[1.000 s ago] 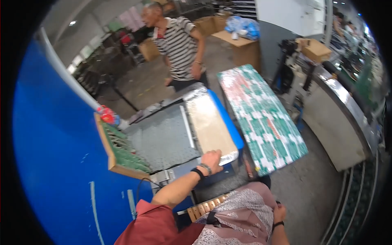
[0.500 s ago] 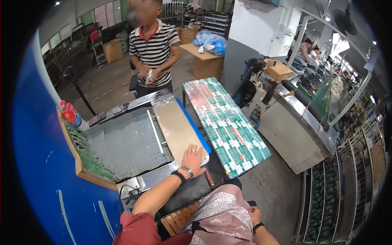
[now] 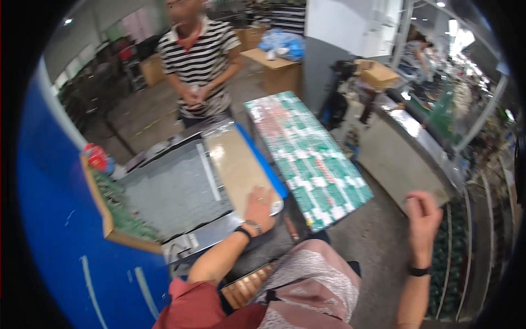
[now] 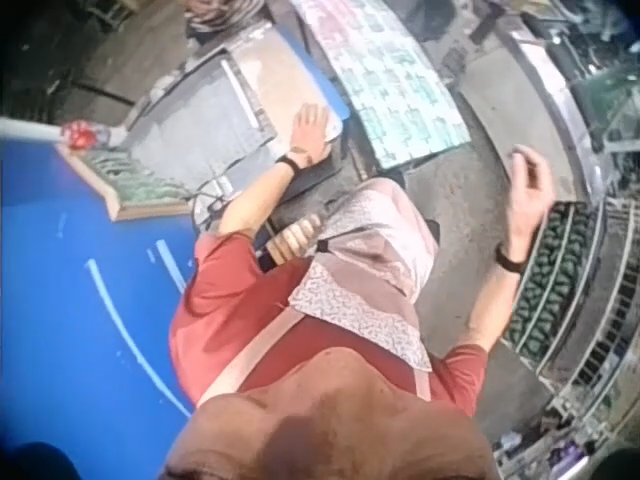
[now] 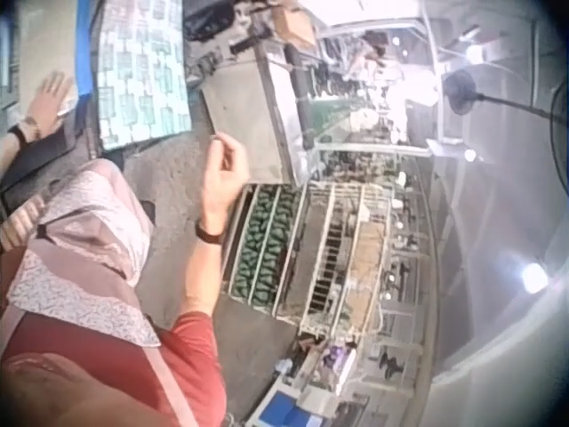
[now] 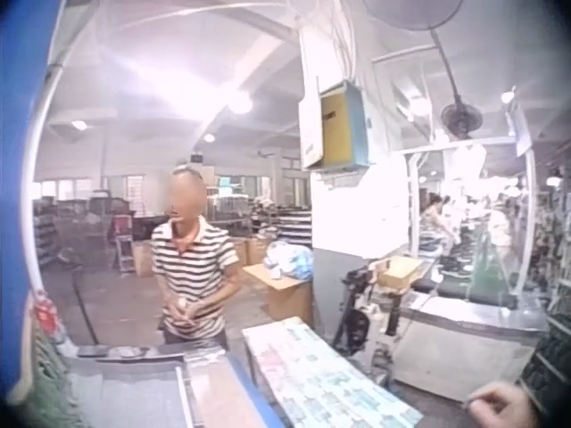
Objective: The recorder is seen attaching shoe soles using industrial equipment in a factory setting.
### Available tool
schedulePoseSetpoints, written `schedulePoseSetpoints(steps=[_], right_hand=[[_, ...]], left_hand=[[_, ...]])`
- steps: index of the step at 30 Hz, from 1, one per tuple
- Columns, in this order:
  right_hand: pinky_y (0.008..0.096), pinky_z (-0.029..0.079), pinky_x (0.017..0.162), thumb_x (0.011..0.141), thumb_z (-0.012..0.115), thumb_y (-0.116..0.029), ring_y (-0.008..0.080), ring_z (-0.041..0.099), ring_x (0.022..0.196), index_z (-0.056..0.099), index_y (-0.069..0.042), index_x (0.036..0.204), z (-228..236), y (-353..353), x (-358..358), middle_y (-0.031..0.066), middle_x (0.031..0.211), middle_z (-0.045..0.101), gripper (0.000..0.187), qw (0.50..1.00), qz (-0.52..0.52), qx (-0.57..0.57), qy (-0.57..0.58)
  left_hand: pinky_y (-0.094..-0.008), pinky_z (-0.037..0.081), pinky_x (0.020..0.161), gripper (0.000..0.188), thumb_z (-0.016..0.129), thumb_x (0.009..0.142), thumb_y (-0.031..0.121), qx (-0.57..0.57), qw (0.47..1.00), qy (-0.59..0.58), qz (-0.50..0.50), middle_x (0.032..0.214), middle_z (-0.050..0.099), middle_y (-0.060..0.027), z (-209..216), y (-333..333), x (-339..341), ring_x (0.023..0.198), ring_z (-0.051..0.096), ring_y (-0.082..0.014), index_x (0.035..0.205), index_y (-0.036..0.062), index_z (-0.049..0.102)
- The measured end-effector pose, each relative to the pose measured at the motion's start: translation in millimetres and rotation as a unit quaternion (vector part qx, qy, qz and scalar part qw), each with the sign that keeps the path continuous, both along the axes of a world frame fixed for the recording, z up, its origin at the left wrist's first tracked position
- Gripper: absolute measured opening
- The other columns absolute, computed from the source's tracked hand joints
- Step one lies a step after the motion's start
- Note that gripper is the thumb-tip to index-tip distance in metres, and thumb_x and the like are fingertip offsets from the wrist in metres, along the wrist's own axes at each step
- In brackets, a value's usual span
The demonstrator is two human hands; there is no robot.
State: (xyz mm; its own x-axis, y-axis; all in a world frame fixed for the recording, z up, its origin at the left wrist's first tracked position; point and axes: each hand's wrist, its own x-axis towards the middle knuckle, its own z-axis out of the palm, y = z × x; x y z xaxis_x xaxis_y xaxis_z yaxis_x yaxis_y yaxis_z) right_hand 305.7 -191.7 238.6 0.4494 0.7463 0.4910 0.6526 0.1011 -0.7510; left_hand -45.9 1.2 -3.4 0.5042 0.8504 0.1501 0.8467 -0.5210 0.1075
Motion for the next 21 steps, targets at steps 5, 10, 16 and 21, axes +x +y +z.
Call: schedulePoseSetpoints(steps=[5, 10, 16, 21], right_hand=[[0.0339, 0.045, 0.090, 0.089, 0.059, 0.001, 0.0223, 0.059, 0.096, 0.063, 0.004, 0.117, 116, -8, -44, 0.0150, 0.103, 0.062, 0.028, 0.946, 0.161, 0.199, -0.199], [0.0332, 0.045, 0.089, 0.089, 0.059, 0.001, 0.0213, 0.059, 0.095, 0.063, 0.004, 0.115, 130, -19, -52, 0.0140, 0.102, 0.062, 0.026, 0.924, 0.207, 0.240, -0.214], [0.0325, 0.044, 0.088, 0.089, 0.059, 0.000, 0.0202, 0.058, 0.093, 0.063, 0.002, 0.113, 123, -30, -38, 0.0128, 0.101, 0.062, 0.024, 0.927, 0.182, 0.260, -0.198], [0.0319, 0.044, 0.087, 0.089, 0.059, 0.000, 0.0193, 0.058, 0.092, 0.062, 0.002, 0.111, 117, -39, -15, 0.0118, 0.099, 0.062, 0.023, 0.929, 0.146, 0.278, -0.197]], left_hand=[[-0.0572, 0.024, 0.122, 0.098, 0.077, 0.073, 0.029, 0.011, 1.000, -0.009, 0.004, 0.153, 0.038, -0.0259, -4, -1, -1, 0.150, 0.025, -0.0463, 0.156, 0.0037, 0.032], [-0.0572, 0.024, 0.122, 0.101, 0.078, 0.074, 0.029, -0.020, 1.000, 0.020, 0.009, 0.154, 0.035, -0.0279, 3, -3, 3, 0.150, 0.023, -0.0471, 0.158, 0.0028, 0.028], [-0.0568, 0.026, 0.120, 0.101, 0.079, 0.073, 0.030, -0.006, 1.000, 0.020, 0.004, 0.152, 0.037, -0.0272, 4, -4, 7, 0.148, 0.027, -0.0473, 0.157, 0.0023, 0.030], [-0.0555, 0.024, 0.121, 0.102, 0.080, 0.073, 0.031, -0.013, 1.000, 0.016, 0.007, 0.151, 0.038, -0.0279, 6, -4, 8, 0.148, 0.027, -0.0467, 0.156, 0.0002, 0.030]])
